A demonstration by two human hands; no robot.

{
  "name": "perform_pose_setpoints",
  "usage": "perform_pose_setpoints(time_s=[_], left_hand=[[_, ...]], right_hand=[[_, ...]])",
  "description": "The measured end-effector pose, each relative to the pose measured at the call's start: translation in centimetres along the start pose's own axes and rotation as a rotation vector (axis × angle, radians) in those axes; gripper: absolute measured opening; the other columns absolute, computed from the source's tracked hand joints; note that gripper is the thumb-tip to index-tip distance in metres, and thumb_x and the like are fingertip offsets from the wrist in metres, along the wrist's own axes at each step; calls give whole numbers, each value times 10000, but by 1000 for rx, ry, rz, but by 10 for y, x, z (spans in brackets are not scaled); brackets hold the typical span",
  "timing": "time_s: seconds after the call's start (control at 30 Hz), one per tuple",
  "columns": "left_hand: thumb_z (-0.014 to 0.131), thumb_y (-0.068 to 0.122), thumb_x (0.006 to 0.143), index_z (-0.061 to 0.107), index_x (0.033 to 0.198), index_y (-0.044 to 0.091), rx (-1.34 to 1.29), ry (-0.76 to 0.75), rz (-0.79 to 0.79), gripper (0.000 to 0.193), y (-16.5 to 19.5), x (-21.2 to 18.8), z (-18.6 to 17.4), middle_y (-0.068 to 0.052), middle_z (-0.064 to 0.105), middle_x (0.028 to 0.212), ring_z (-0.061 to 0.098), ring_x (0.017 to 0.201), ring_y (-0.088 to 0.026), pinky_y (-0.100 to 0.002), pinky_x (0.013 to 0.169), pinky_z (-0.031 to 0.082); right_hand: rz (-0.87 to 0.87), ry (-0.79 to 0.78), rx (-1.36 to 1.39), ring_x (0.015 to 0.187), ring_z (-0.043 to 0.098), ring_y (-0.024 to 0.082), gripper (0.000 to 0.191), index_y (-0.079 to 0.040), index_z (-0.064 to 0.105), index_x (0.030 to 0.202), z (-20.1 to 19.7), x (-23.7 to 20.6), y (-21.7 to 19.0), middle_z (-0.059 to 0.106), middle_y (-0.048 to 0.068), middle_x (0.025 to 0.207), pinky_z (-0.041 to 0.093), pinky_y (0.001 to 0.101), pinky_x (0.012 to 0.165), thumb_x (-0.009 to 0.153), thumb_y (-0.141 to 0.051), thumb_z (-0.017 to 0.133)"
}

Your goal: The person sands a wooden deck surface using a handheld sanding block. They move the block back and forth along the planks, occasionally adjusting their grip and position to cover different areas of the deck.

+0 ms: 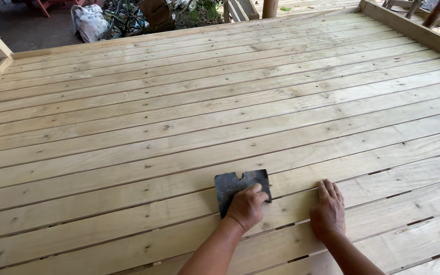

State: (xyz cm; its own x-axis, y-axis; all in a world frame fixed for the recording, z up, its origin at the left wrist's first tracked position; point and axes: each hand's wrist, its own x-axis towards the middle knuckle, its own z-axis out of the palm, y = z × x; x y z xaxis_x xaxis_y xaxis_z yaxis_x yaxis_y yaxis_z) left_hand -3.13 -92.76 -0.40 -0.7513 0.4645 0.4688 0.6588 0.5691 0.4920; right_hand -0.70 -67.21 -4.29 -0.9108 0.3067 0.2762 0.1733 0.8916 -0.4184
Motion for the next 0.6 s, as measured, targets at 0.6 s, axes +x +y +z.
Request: perform_pose_setpoints(time_s=[0.6], left_hand=[[585, -16, 847, 642, 774, 11, 53, -155, -25, 97, -68, -93, -113, -129, 551, 802, 653, 802, -285, -388, 705, 599]], right_hand=[[-111, -48, 14, 1526, 271, 280, 582, -63, 501, 1455, 31, -56, -155, 404, 94, 1597, 207, 393, 1239, 881, -5, 420]])
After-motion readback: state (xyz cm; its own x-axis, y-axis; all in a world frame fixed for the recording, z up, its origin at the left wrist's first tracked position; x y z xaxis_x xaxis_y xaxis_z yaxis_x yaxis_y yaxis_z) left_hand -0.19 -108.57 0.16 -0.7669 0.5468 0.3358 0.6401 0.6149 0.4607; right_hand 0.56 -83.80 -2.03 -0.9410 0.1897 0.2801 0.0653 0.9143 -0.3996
